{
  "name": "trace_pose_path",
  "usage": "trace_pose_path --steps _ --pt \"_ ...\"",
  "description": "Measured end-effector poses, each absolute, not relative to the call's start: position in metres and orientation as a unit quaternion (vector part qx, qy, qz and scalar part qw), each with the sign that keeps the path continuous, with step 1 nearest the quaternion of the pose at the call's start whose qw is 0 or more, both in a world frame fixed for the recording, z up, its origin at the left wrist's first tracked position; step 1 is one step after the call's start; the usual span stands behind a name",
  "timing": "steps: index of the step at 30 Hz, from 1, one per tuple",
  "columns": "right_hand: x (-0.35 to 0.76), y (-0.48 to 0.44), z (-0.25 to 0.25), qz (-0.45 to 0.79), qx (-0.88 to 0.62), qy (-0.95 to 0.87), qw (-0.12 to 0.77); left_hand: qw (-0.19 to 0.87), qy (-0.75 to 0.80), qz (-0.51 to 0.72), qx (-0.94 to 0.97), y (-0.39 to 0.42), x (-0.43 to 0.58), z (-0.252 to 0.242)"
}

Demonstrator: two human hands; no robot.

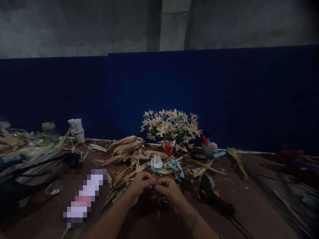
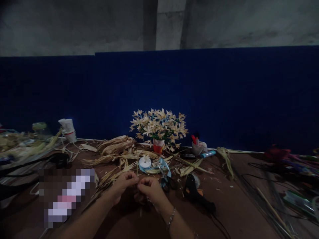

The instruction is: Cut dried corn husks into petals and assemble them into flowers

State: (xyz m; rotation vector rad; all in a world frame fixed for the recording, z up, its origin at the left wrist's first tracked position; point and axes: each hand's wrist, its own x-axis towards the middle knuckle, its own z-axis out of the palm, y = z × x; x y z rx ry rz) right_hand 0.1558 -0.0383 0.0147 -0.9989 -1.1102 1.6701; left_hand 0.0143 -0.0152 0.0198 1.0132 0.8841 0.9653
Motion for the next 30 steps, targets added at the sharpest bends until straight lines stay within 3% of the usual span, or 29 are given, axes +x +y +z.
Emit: trace_pose_path --steps 8,22,30 --pt "0.159 -0.035 0.011 0.669 -0.391 -0.464 0.43 0.701 0.373 0.411 0.448 -0.015 0.014 0.018" --pt "0.153 -0.038 0.014 0.529 -0.458 -0.515 0.495 0.683 0.386 0.406 0.469 -0.015 0.01 0.026" --pt "0.153 -0.04 0.017 0.439 -0.48 -0.559 0.513 0.576 0.444 0.437 0.53 -0.013 0.013 0.02"
